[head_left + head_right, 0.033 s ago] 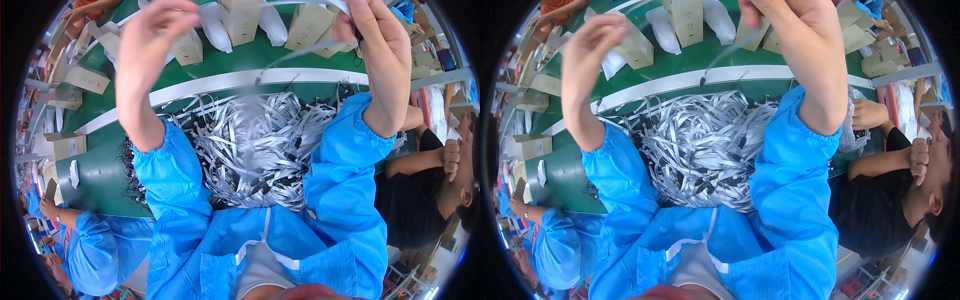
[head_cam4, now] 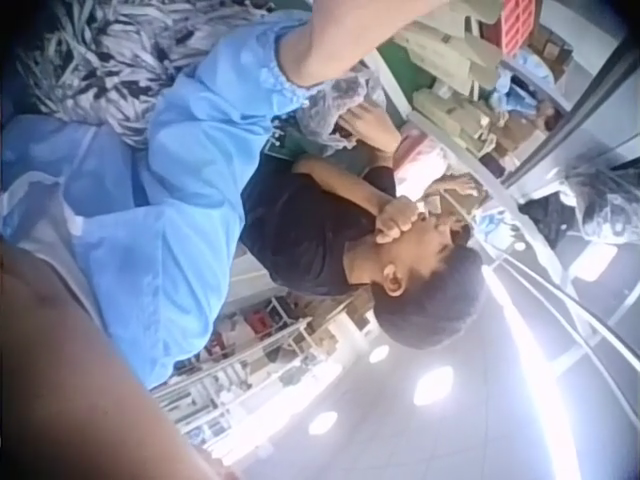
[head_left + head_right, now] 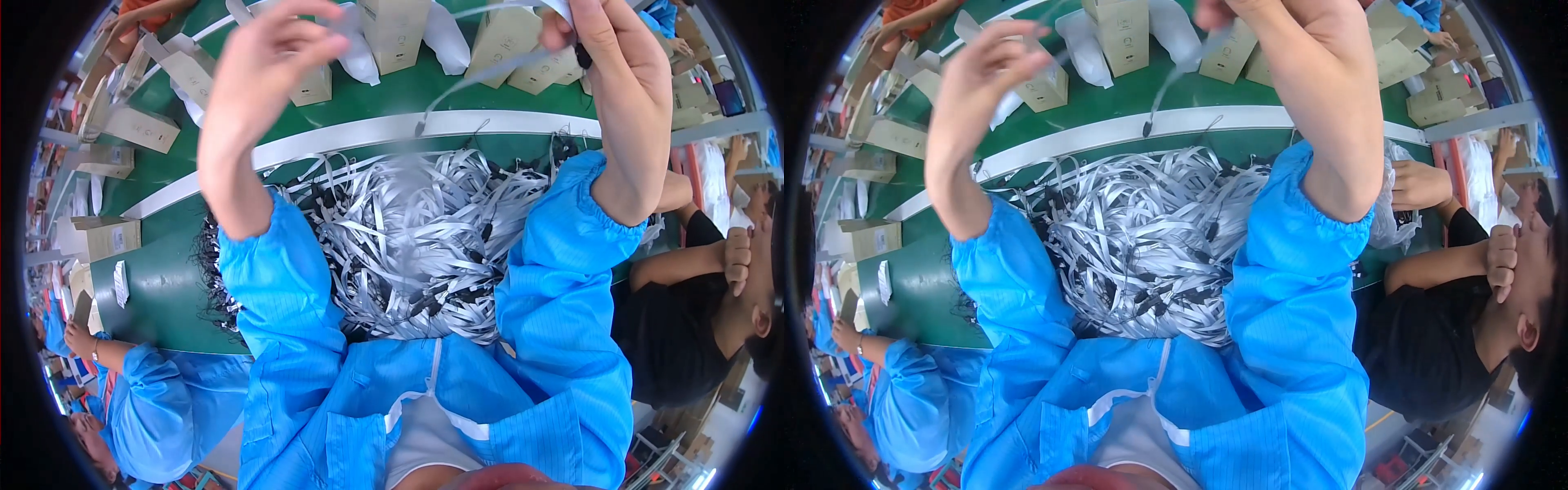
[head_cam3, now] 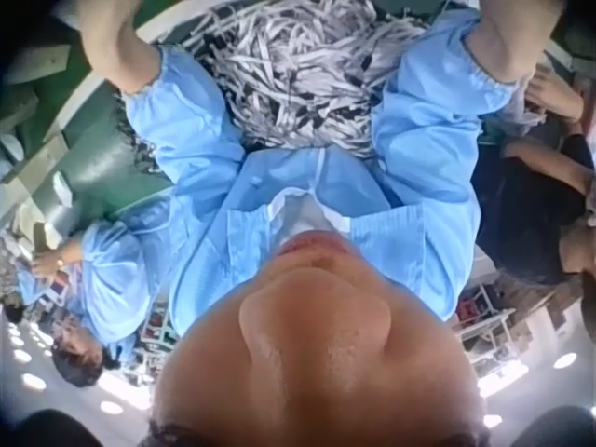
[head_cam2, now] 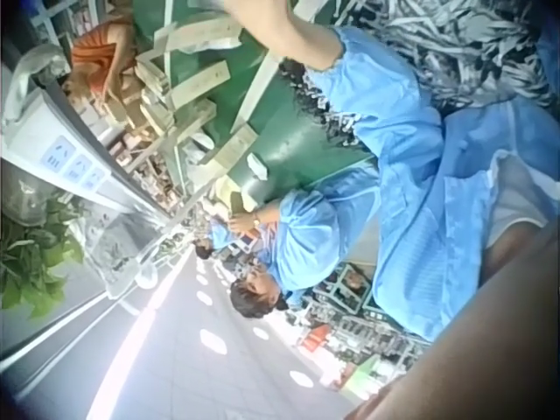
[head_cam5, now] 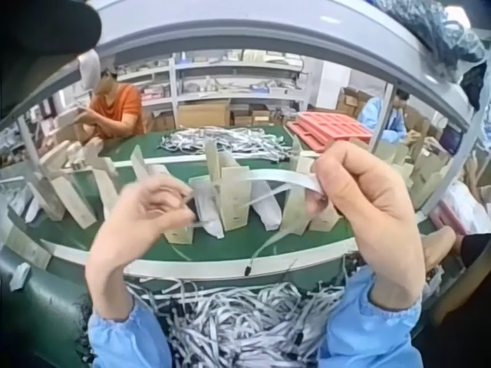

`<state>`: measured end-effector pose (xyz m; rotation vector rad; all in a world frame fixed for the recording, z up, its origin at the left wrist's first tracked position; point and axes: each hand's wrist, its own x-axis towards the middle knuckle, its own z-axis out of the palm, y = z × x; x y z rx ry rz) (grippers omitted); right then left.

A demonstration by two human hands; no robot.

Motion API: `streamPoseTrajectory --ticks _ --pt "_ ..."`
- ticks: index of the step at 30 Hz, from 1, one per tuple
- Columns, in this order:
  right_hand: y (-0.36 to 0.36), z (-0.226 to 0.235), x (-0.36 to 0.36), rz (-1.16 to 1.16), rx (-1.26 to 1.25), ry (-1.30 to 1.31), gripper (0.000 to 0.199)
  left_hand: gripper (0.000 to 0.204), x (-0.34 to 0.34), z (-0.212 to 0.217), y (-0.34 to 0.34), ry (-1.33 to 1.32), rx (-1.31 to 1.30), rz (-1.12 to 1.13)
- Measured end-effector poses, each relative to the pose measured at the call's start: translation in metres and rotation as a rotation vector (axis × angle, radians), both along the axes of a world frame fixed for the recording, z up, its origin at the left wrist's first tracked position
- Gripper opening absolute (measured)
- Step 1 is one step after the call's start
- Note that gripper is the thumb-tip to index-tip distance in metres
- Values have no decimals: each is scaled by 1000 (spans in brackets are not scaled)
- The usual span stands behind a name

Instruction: The person packs lanyards by picking up straps from a pile, folding them by hand, and inserting them into open cardboard boxes on the table.

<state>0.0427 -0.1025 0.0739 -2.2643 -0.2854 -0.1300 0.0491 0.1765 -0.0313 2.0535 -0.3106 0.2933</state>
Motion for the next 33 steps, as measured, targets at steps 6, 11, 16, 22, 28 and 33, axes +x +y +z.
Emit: streamPoseTrajectory --ticks 6,11,16,22,28,33 --pt "29 -10 2 121 903 -22 30 53 35 -46 -80 22 -52 -270" --pt "7 -19 12 570 819 -7 31 34 43 -46 -104 140 -140 -889" --pt "12 -13 22 -464 216 -277 31 28 35 -14 -105 336 -271 -790" --pt "-17 -74 67 436 13 -35 51 31 33 -18 -106 161 -518 -268" --pt "-1 -96 104 731 -185 408 61 27 39 -21 -98 137 -444 -190" --pt "0 -87 98 581 -567 87 43 24 38 -25 -87 3 -313 -20"
